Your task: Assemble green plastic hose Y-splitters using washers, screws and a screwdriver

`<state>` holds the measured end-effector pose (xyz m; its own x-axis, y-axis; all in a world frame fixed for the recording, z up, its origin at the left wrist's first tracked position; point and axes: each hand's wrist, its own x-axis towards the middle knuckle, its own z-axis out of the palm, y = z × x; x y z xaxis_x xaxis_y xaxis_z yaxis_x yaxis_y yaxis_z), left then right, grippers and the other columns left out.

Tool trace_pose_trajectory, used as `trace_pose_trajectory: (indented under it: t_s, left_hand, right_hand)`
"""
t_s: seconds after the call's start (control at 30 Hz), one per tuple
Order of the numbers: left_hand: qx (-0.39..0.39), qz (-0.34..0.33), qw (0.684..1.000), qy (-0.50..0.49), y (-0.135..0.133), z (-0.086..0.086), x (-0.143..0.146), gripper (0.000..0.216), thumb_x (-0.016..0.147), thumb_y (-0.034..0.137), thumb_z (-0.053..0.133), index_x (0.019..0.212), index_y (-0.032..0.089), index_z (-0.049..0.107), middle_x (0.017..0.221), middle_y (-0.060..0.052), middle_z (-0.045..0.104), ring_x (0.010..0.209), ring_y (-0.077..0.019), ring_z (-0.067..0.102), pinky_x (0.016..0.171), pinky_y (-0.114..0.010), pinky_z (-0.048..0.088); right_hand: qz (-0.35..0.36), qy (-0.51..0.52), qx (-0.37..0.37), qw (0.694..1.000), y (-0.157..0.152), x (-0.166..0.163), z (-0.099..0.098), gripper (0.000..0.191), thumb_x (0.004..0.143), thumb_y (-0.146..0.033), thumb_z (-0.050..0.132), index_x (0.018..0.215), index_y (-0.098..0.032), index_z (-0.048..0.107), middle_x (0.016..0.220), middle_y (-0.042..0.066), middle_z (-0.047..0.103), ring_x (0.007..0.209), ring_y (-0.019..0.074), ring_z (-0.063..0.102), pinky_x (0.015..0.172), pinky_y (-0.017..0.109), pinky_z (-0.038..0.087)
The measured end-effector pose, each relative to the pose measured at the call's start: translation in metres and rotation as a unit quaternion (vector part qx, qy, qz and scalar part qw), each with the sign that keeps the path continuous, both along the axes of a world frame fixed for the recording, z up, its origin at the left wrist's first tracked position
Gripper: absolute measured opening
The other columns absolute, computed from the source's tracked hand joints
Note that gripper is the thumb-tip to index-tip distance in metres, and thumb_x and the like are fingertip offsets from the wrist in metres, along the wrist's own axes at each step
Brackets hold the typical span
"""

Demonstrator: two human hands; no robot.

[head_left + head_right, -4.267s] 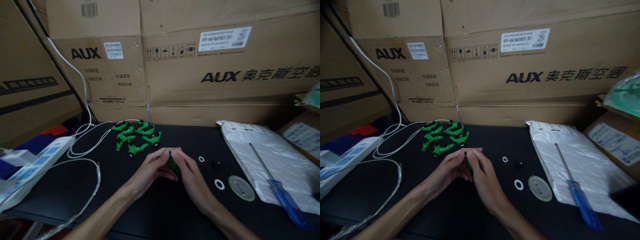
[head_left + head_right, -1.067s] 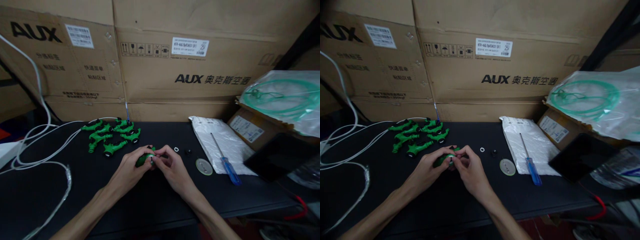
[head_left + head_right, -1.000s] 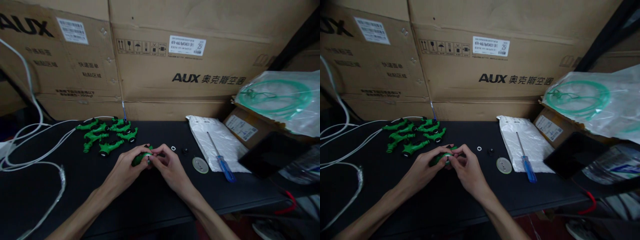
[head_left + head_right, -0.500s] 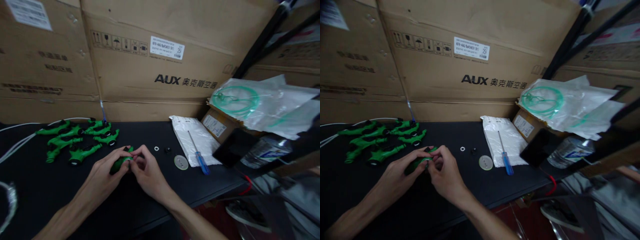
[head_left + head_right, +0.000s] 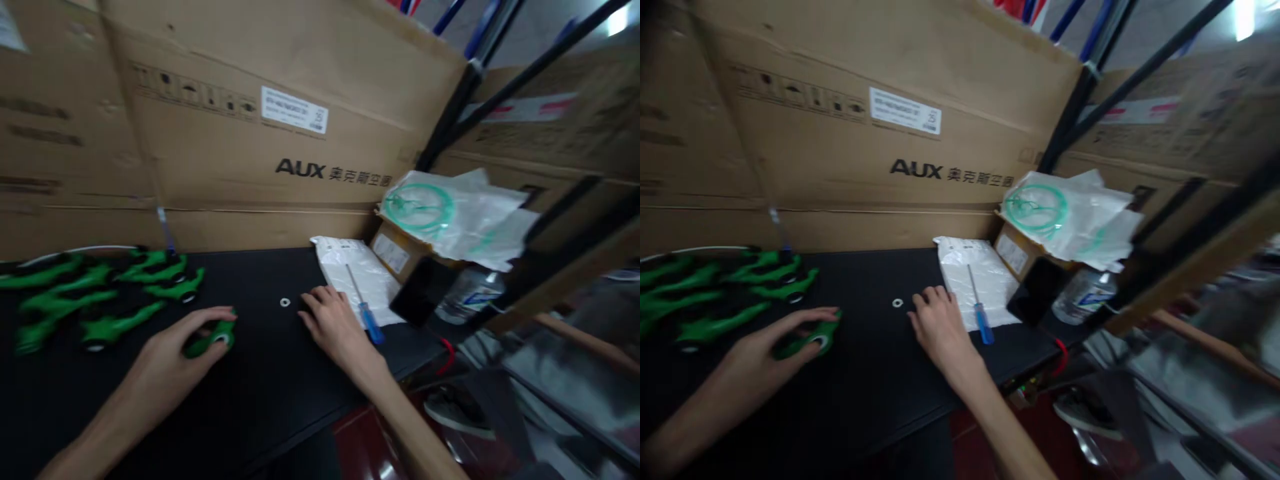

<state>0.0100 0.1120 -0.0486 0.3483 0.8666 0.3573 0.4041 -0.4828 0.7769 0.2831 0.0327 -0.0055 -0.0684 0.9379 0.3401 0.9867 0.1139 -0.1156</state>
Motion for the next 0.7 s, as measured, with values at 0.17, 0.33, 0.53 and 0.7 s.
trace_pose_trajectory:
  t_s: [0.17,0.33,0.53,0.7]
  left_hand:
    - [-0.140,-0.025,0.990,-0.010,-0.013,0.029,0.006,0.029,0.089,0.036,0.056,0.109,0.023,0.074,0.129,-0.007,0.073,0.074,-0.0189,0.072,0.069,-0.033,0.058]
    - [-0.262,-0.066,0.956,-0.115,-0.013,0.037,0.002,0.039,0.092,0.044,0.060,0.117,0.017,0.072,0.078,-0.001,0.070,0.069,-0.0169,0.064,0.066,-0.028,0.050]
    - [-0.317,-0.105,0.922,-0.198,-0.019,0.038,-0.004,0.037,0.090,0.034,0.064,0.125,0.021,0.070,0.095,-0.002,0.071,0.084,-0.0175,0.066,0.079,-0.031,0.050]
    - [-0.294,-0.105,0.934,-0.176,-0.041,0.033,-0.003,0.044,0.091,0.042,0.069,0.132,0.025,0.067,0.121,-0.005,0.072,0.095,-0.0192,0.069,0.089,-0.035,0.054]
  right_hand:
    - [0.061,0.031,-0.002,0.998,0.011,0.013,-0.033,0.024,0.094,-0.013,0.061,0.113,-0.014,0.075,0.105,0.018,0.074,0.097,0.0341,0.066,0.087,0.053,0.055]
    - [0.095,0.060,0.013,0.994,0.019,0.021,-0.037,0.033,0.092,-0.009,0.054,0.116,-0.017,0.076,0.094,0.014,0.074,0.087,0.0300,0.066,0.080,0.048,0.056]
    - [0.133,0.155,0.059,0.977,0.005,-0.012,-0.010,0.027,0.099,-0.019,0.054,0.118,-0.020,0.073,0.107,0.012,0.075,0.098,0.0273,0.069,0.088,0.046,0.058]
    - [0.184,0.338,0.061,0.921,-0.016,-0.070,0.011,0.027,0.099,-0.021,0.063,0.123,-0.026,0.071,0.113,0.007,0.075,0.102,0.0223,0.072,0.090,0.036,0.060]
